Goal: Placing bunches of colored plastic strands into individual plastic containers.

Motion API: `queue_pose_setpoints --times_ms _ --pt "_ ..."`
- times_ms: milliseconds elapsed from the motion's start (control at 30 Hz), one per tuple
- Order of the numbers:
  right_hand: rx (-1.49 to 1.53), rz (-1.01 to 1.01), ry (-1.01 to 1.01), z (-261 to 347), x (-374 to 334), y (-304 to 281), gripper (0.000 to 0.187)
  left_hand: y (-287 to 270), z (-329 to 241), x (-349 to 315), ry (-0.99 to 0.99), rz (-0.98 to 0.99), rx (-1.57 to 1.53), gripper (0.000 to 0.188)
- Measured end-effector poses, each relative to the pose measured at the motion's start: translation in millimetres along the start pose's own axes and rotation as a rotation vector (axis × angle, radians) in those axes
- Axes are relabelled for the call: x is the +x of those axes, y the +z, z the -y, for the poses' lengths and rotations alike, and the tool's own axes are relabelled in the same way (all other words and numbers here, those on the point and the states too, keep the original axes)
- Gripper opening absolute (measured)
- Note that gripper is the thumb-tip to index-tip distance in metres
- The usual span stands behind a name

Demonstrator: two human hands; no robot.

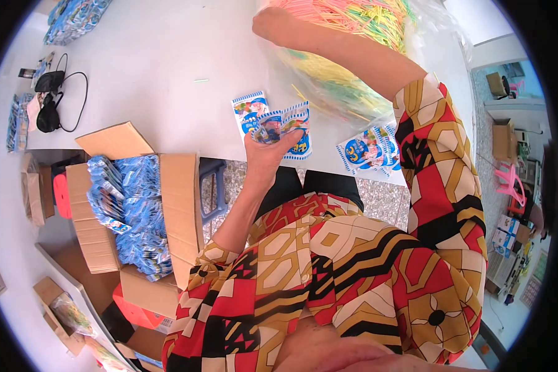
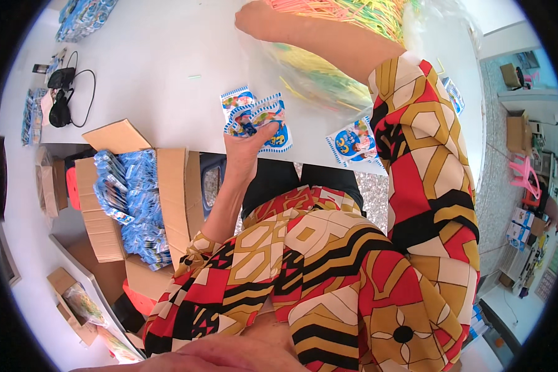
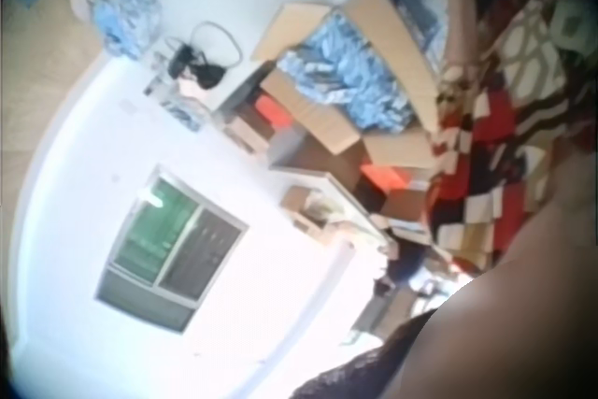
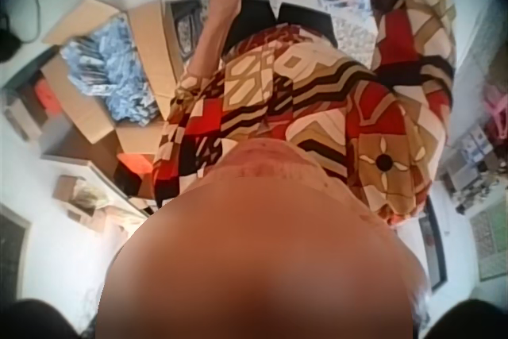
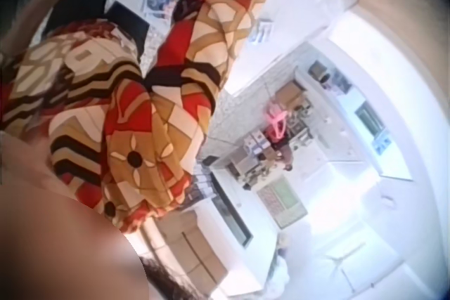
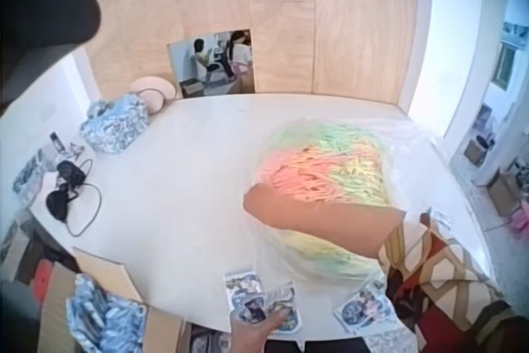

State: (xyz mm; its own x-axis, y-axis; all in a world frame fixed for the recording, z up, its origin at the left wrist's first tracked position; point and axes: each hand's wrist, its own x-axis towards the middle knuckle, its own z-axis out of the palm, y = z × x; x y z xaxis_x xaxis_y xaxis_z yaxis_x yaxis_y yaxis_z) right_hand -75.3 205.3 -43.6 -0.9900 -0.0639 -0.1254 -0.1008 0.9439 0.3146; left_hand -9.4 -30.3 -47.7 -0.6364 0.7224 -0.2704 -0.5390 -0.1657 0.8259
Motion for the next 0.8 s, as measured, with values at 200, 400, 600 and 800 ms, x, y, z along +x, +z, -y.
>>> queue_pose_setpoints --times_ms 200,400,600,800 --pt "0.026 -0.176 0.140 -60.6 -36.5 10.7 0.008 40.1 7.6 7.3 -0.031 0.187 -0.002 0.030" --pt "-0.067 -0.121 0.162 -62.0 -24.2 25.6 0.007 41.5 6.7 3.2 -0.016 0.191 -0.014 0.032" --pt "-0.196 -0.060 0.122 -55.7 -31.8 2.9 0.007 44.0 10.1 2.7 -0.004 0.195 -0.017 0.032" --pt "-0.255 -0.097 -0.014 -63.8 -47.4 -13.2 0.009 45.2 11.6 2.5 0.015 0.212 -0.005 0.032"
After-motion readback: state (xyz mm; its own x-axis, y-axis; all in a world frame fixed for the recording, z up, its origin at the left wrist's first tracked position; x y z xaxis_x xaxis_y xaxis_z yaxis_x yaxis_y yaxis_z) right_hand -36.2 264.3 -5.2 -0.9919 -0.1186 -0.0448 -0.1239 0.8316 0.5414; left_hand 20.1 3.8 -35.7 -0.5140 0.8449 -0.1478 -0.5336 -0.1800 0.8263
